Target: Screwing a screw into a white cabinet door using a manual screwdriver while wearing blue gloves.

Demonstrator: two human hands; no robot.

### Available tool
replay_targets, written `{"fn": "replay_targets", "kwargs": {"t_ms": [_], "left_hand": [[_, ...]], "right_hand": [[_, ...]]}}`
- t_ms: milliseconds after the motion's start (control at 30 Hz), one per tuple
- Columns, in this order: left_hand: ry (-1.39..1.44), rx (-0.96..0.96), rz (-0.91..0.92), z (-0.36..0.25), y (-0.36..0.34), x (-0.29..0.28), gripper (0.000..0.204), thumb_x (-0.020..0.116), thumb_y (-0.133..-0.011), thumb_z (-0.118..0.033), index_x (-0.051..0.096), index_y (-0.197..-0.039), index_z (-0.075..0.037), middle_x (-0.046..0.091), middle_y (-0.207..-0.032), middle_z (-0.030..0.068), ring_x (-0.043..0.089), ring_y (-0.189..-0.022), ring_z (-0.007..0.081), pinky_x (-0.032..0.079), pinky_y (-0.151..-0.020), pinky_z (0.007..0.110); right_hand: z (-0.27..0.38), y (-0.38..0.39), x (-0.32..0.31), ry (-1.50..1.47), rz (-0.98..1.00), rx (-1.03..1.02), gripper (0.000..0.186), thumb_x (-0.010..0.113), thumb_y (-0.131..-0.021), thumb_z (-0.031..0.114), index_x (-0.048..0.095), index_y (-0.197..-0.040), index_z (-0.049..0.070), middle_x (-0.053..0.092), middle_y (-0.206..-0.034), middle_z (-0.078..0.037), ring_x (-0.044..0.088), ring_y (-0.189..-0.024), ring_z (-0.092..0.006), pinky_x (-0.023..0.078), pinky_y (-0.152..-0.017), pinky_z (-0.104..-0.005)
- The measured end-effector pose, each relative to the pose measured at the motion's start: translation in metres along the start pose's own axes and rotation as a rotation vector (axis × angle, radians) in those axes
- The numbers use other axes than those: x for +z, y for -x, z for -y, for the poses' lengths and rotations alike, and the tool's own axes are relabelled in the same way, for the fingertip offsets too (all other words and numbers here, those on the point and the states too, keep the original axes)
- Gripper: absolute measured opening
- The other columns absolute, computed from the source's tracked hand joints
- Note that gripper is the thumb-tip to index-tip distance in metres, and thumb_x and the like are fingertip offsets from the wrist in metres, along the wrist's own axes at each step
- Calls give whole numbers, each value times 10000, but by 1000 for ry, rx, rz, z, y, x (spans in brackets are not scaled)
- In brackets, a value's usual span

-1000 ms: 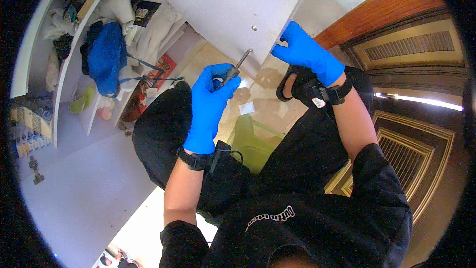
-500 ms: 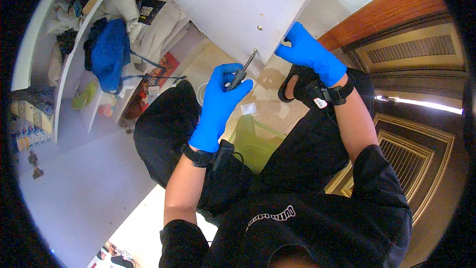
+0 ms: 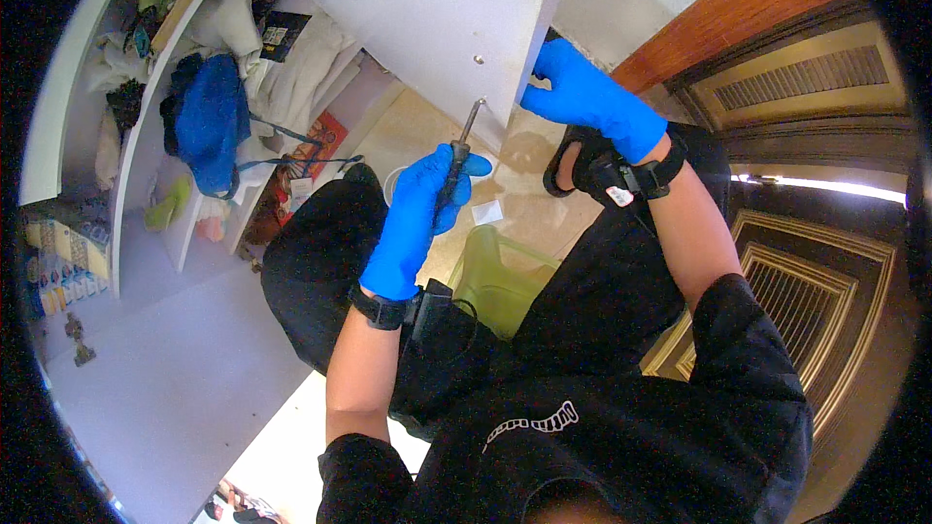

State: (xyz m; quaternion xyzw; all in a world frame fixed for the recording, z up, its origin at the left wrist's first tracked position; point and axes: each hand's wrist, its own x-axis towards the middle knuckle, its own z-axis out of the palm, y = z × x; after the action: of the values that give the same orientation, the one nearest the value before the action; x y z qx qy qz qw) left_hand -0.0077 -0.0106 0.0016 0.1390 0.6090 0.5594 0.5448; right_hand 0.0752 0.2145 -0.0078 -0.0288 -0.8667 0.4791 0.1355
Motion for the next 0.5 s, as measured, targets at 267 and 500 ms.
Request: {"fn": "replay_targets", "kwargs": {"t_ms": [267,500], "left_hand": [[-481,657,-412,23,-17,8,276,595,-770,-82,523,-1036,-67,535,-699,-19,430,-477,44,337,-428,176],[-315,485,-421,21,-16,5,232,637,-733,-51,580,-958,-55,547,-739,-3,498,-634,60,391,-541,176]], "right_hand": [[0,-1,2,17,-8,-18,324,523,-684,176,601,-950,8,607,-928,-168,591,-830,-255,452,-771,-317],[3,-1,-1,39,5,-8,335,523,-676,174,600,-958,12,605,-934,-167,589,-844,-255,451,-777,-322]]}}
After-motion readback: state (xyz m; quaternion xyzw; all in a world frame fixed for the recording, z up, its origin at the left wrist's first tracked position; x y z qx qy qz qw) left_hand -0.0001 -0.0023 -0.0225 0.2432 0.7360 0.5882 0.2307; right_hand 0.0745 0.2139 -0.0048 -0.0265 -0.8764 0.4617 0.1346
